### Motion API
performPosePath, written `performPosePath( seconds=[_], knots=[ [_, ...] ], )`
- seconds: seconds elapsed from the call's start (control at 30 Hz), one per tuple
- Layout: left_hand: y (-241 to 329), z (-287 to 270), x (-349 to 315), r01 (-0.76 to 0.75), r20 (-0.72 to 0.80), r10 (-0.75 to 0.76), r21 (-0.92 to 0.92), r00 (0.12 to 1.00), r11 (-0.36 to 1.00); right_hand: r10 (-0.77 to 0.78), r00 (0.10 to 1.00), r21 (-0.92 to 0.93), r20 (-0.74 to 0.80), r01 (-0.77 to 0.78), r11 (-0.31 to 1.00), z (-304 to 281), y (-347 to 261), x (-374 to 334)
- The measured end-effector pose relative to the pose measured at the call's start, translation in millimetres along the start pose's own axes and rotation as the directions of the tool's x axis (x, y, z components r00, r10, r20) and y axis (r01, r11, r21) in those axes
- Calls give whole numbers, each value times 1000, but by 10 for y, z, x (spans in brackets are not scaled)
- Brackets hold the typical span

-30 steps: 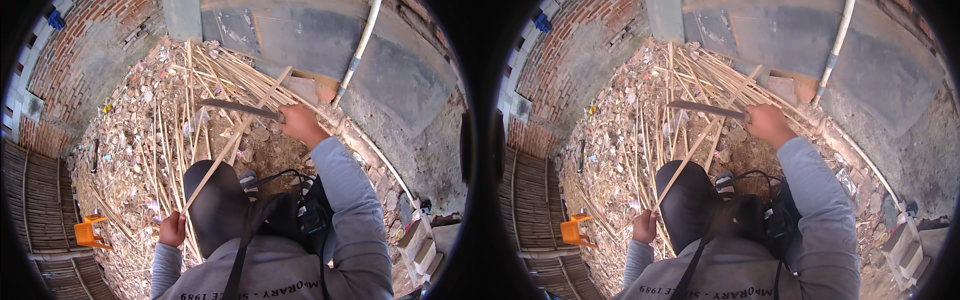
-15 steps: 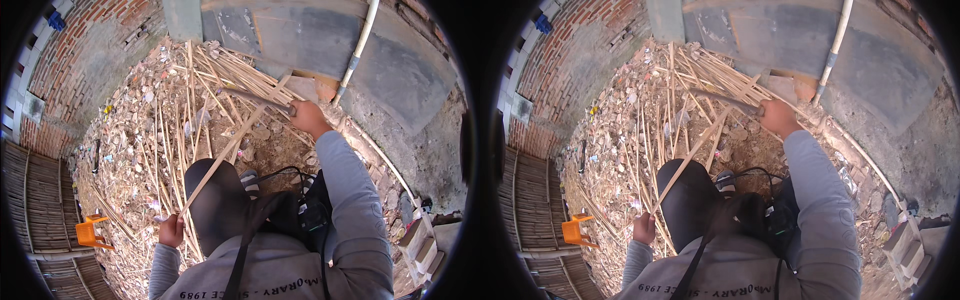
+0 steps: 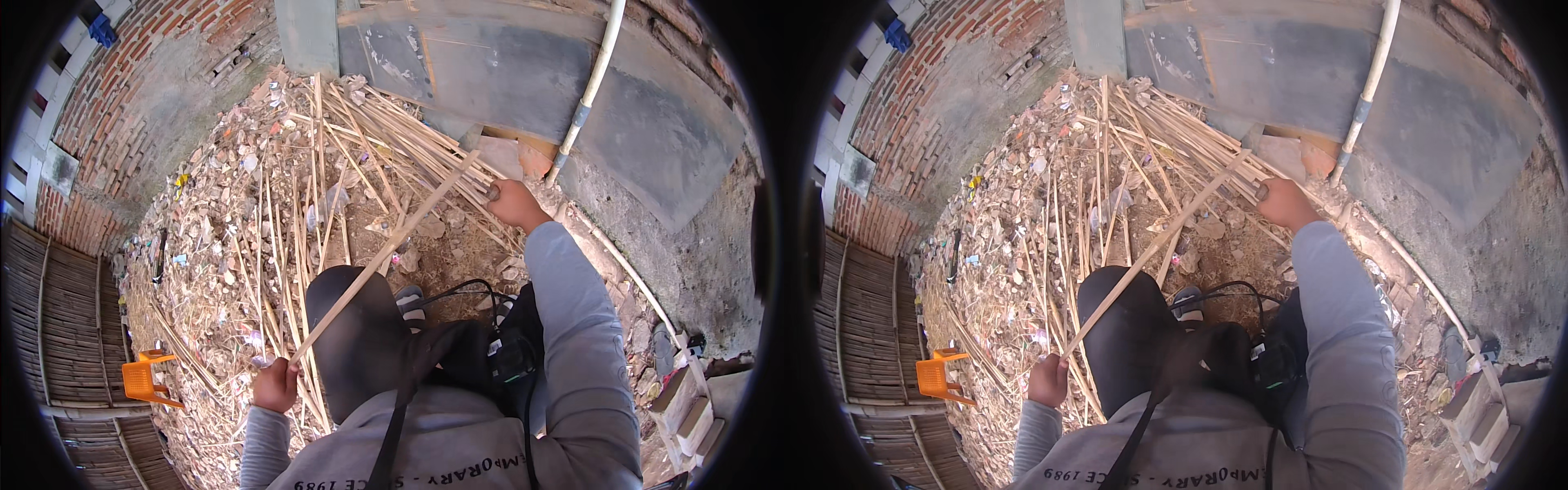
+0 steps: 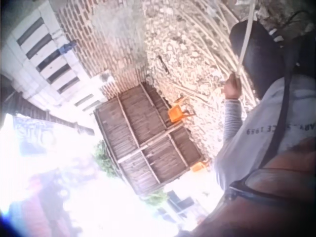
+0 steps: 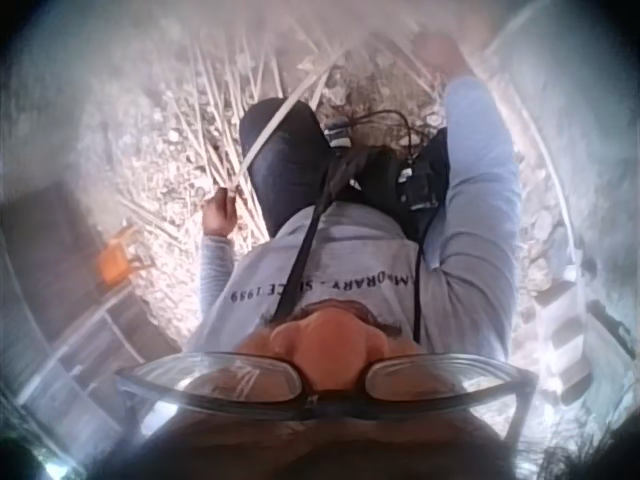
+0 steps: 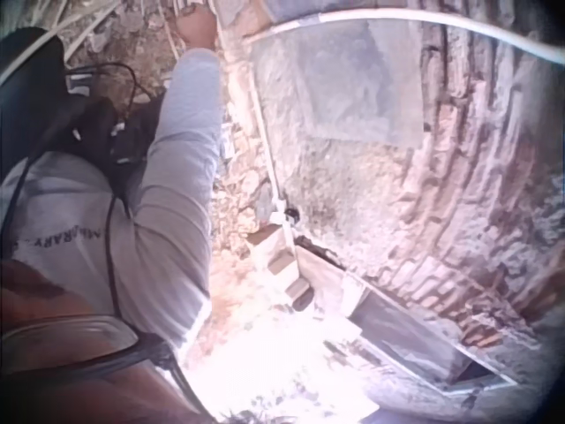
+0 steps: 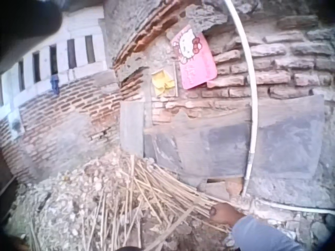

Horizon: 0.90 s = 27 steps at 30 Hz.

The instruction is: The person scrapes a thin strip of bamboo using a knife while sitting among a pile of bamboo sticks.

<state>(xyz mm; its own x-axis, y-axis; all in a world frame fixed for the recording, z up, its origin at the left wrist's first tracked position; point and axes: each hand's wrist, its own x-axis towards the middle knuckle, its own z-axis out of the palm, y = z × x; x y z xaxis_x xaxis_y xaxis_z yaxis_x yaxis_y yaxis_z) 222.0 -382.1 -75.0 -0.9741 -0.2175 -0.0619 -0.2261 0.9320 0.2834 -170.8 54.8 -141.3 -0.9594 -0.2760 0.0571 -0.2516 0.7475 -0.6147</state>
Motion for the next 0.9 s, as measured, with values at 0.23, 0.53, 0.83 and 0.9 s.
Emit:
performPosePath(
  seconds=[0.23, 0.53, 0.83, 0.9],
  knots=[
    [-121, 54, -77, -20, 42, 23, -86, 999, 996, -152, 988, -257, 25, 153, 954, -53, -378, -12],
    [70, -141, 8, 99, 235, -65, -136, 970, 986, 45, 984, -2, -170, -46, 999, 31, -137, 91],
    [1274, -577, 821, -131, -146, 246, -989, 958, -74, 56, 993, 2, -100, -56, 998, 45, 87, 105],
    [1569, -687, 894, -98, -196, 348, -955, 917, -281, 78, 994, -7, -81, -79, 997, 46, 85, 111]
  ],
)
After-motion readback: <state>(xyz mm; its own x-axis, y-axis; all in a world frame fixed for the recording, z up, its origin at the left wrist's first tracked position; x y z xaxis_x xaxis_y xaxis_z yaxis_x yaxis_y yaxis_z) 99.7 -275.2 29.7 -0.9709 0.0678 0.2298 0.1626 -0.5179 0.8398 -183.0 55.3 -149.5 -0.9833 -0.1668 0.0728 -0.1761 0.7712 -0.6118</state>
